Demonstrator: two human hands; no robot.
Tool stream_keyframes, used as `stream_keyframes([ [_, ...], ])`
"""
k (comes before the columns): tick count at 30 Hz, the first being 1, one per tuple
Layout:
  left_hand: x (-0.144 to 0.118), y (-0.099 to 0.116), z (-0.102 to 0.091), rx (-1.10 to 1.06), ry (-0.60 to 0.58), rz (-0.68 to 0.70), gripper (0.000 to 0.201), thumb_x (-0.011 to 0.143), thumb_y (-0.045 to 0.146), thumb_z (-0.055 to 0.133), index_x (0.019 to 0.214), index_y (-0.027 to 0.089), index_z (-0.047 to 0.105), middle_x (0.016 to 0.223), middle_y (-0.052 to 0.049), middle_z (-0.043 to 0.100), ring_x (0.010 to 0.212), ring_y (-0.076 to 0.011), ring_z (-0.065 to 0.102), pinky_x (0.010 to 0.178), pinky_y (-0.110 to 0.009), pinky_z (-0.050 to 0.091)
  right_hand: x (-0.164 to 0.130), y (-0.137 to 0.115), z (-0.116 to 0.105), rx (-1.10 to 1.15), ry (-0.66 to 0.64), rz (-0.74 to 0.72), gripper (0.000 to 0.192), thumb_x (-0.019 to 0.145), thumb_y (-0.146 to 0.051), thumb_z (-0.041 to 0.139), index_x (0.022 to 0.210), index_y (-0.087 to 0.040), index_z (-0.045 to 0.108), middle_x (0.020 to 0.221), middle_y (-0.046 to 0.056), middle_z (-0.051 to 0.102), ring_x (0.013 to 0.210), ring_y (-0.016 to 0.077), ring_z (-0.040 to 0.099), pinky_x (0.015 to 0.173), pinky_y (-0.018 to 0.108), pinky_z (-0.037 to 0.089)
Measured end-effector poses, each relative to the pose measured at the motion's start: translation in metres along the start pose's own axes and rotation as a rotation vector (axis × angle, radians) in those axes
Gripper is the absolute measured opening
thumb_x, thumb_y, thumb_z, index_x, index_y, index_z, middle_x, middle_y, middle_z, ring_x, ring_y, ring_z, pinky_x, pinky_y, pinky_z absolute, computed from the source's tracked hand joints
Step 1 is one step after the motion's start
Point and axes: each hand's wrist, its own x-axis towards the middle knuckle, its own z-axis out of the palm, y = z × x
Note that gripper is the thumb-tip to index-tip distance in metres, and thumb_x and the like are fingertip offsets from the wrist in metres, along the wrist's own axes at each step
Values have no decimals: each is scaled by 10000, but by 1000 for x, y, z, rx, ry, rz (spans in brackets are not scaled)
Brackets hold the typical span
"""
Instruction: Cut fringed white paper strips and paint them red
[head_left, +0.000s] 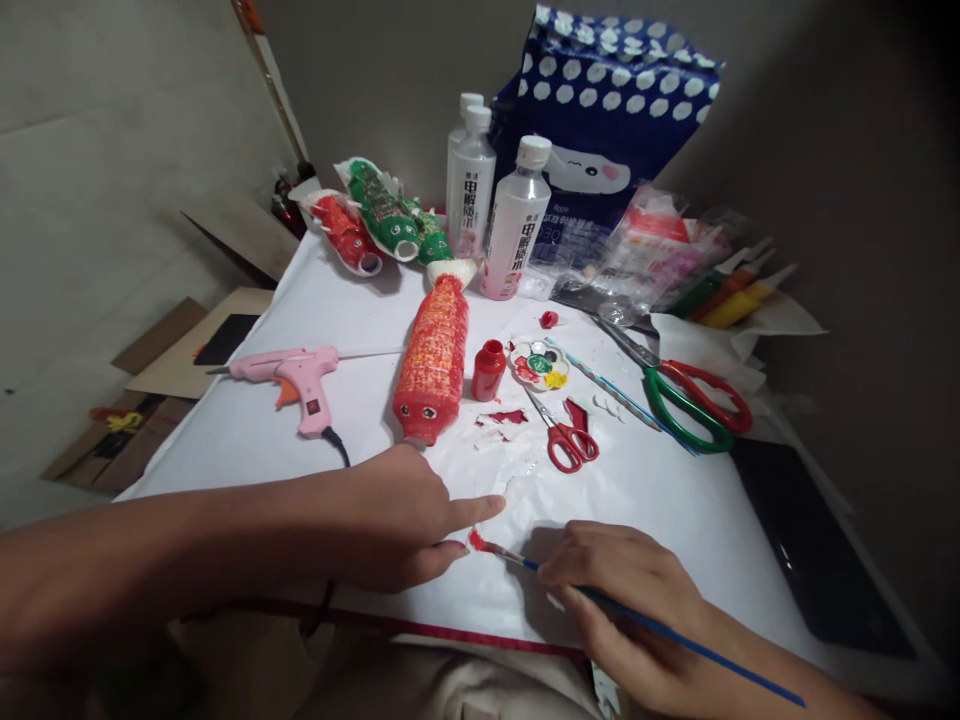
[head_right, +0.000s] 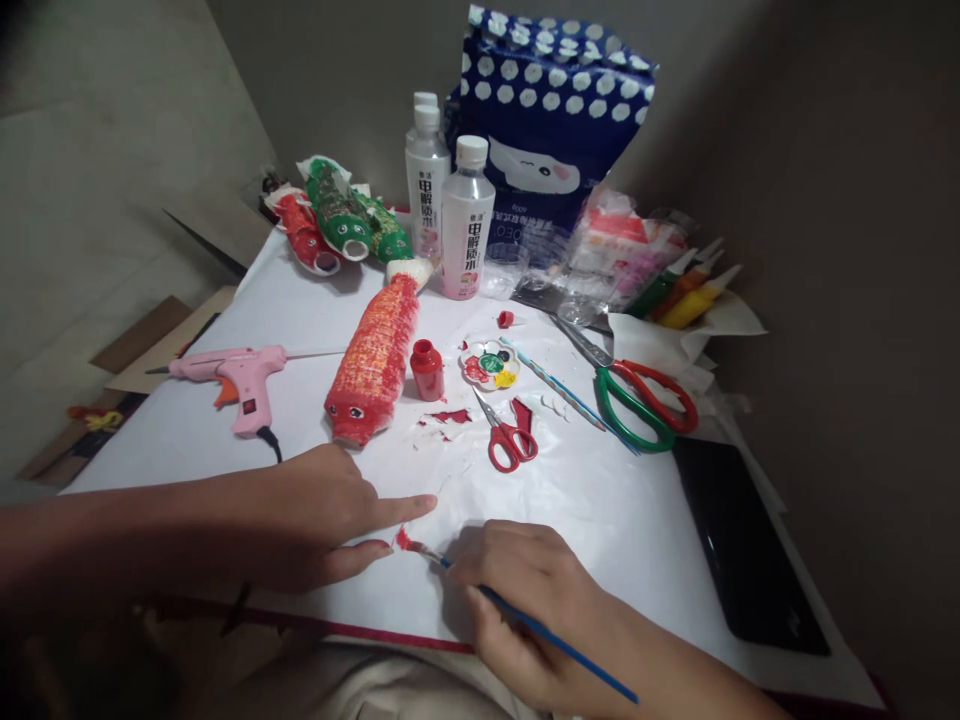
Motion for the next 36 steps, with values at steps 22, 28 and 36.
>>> stream_keyframes([
  [22,-7,-3,-11,10,-60,36,574,937,397,420,1475,209,344,717,-75,739,577,-245,660,501,-308,365,116,-3,-57,-169,456,174,93,841,-109,588,808,-169,651,651,-4,618,553,116,582,488,221,454],
  [28,-7,-4,-5,11,-11,35,580,921,392,445,1466,212,362,680,-72,731,560,-246,651,501,-294,353,121,-3,-56,-223,423,150,84,861,-125,580,833,-159,652,677,-1,629,569,114,586,487,213,453],
  [36,-7,-4,-6,22,39,37,569,911,369,495,1448,207,401,650,-64,729,502,-233,625,482,-294,315,119,-5,-56,-170,443,150,86,876,-139,585,846,-176,657,721,10,640,588,120,584,499,223,459],
])
